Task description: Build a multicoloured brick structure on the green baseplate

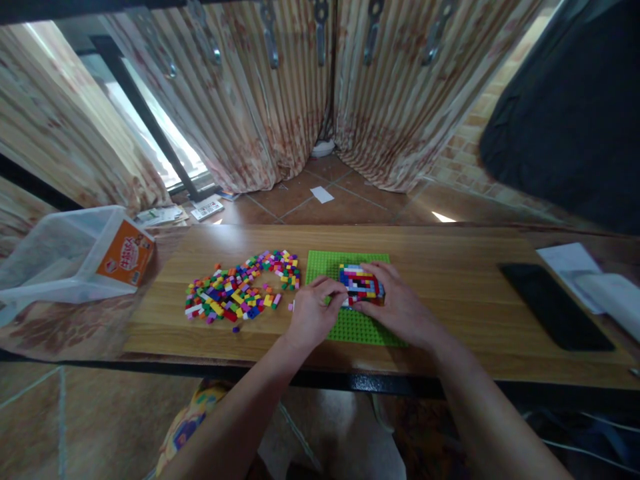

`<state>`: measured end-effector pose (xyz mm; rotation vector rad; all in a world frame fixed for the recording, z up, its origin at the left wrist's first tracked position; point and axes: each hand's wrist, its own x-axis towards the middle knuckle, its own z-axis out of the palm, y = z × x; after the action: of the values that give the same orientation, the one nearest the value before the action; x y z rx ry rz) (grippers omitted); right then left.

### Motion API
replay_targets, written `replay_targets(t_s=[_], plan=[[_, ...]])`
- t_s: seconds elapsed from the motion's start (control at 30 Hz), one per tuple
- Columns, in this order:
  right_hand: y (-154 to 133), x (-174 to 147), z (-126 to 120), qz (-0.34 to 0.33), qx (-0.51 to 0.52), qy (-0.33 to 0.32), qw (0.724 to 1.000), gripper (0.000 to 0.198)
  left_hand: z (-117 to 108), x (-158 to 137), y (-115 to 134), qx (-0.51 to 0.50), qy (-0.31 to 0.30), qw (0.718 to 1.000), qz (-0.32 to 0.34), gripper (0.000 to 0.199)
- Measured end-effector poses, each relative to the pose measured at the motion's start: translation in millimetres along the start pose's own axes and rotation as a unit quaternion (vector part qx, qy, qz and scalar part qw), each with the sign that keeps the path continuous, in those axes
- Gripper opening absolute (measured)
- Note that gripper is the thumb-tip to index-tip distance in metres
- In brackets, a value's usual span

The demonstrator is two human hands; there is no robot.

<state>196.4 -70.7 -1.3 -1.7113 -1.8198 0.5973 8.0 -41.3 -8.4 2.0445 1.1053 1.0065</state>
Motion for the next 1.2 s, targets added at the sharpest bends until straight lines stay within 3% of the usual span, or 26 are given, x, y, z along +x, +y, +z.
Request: replay_targets(t_s=[0.17,0.5,0.8,1.2], plan=[[-1.0,0.1,-0.6,0.013,0.002,-0.008,1.000,0.069,0.8,-2.1,-1.0,0.039,-0.006,0.999,-0.013,0.008],[-0.5,-0.3,0.6,-0.001,0.000,0.001,1.000,0.066,0.6,-4.3,-2.2,0.094,-0.018,0.995,0.022,0.011],[-0.7,0.2,0.4,-0.001,-0.005,-0.001,1.000,0.068,1.5,-4.8,-2.9,0.122,-0.010,0.990,0.069,0.017],[0.6,-0.2,2.3,0.004,-0.003,0.003,1.000,0.068,0.7,-7.2,-7.5,0.214,0.019,0.963,0.160,0.018]])
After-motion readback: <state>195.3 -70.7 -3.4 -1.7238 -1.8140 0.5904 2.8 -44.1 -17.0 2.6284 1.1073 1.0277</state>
